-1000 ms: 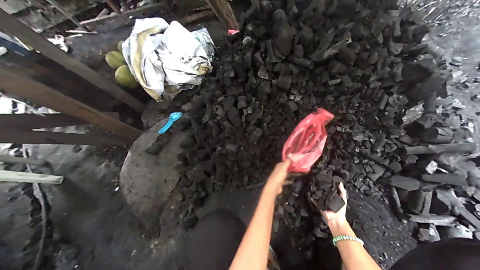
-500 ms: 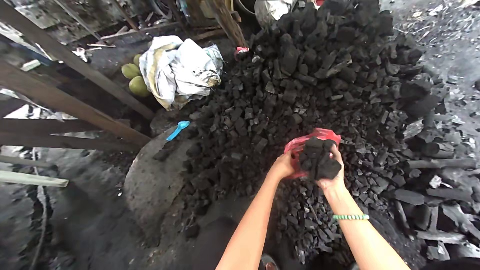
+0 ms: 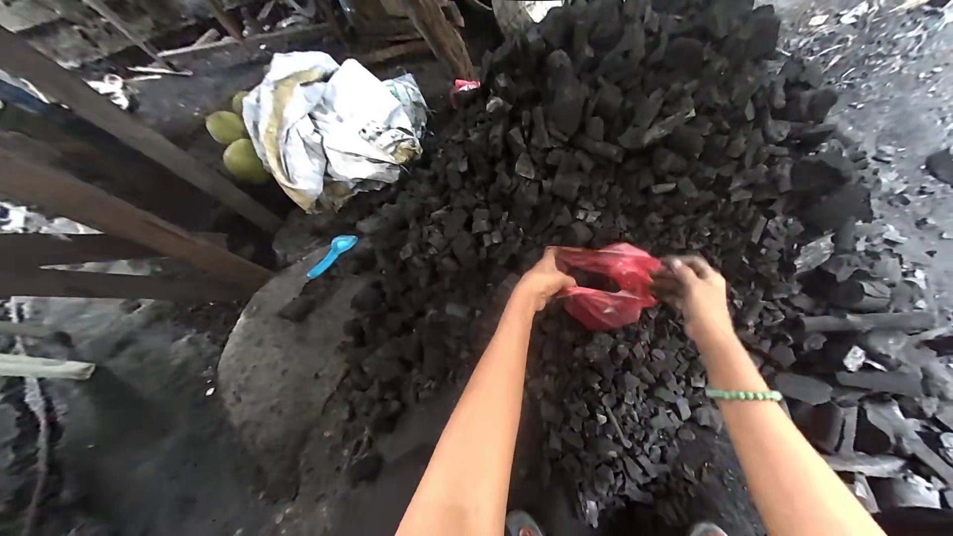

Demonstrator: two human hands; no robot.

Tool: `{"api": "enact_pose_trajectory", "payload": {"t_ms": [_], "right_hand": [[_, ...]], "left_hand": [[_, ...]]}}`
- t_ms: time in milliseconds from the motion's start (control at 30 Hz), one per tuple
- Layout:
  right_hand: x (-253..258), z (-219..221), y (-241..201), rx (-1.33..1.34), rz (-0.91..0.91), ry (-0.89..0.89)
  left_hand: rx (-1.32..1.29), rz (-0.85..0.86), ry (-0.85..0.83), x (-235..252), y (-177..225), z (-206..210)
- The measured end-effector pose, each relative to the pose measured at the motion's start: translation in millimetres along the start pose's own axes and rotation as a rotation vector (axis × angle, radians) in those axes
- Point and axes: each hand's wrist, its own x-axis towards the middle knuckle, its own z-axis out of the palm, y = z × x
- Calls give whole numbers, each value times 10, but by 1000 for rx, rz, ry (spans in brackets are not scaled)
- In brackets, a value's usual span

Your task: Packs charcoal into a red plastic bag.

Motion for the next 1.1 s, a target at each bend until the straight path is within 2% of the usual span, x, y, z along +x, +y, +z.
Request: {"api": "enact_pose_trajectory", "payload": {"t_ms": [67,167,267,367,467,533,600,667,733,833,900,967,1033,1100], "right_hand": [[-98,-18,493,-329,54,55],[-464,212,1183,-726,28,-54],[-826,431,1480,-857,3,-117],[-1079,440,1587,-918,19,-203],[-1278,376,1636,-834,81,-229],[-1391,297,1638,-739,138,-287],[-1490,185,1701,-726,66,-356],[-1562,92,1765,-692,-44,-254],[-1541,19,1756,-636,-46,23],[-1397,-206,1781,-547,225,428],[-1293,-349,1852,-427,494,572],[-1250,-355,1938,-350,607,535],[-1237,-217,1960,-354,562,426],[-1243,-13,1951,-294,491,414]], "left_hand": [[2,20,-23,0,-125,59],[-22,98,-22,-22,-287,140],[-100,206,91,-66,-449,195],[-334,259,360,-188,-714,328],[-540,86,683,-394,-1131,559],[-540,-27,780,-555,-1539,735],[-414,-163,806,-627,-1840,919],[-287,-267,718,-622,-1887,1054],[-188,-308,618,-543,-1783,1122],[-96,-355,547,-367,-1600,1124],[-187,-385,560,-267,-1451,1162],[-274,-454,600,-147,-1344,1268],[-186,-515,614,-39,-1354,1394],[-48,-540,604,-42,-1428,1491]]}}
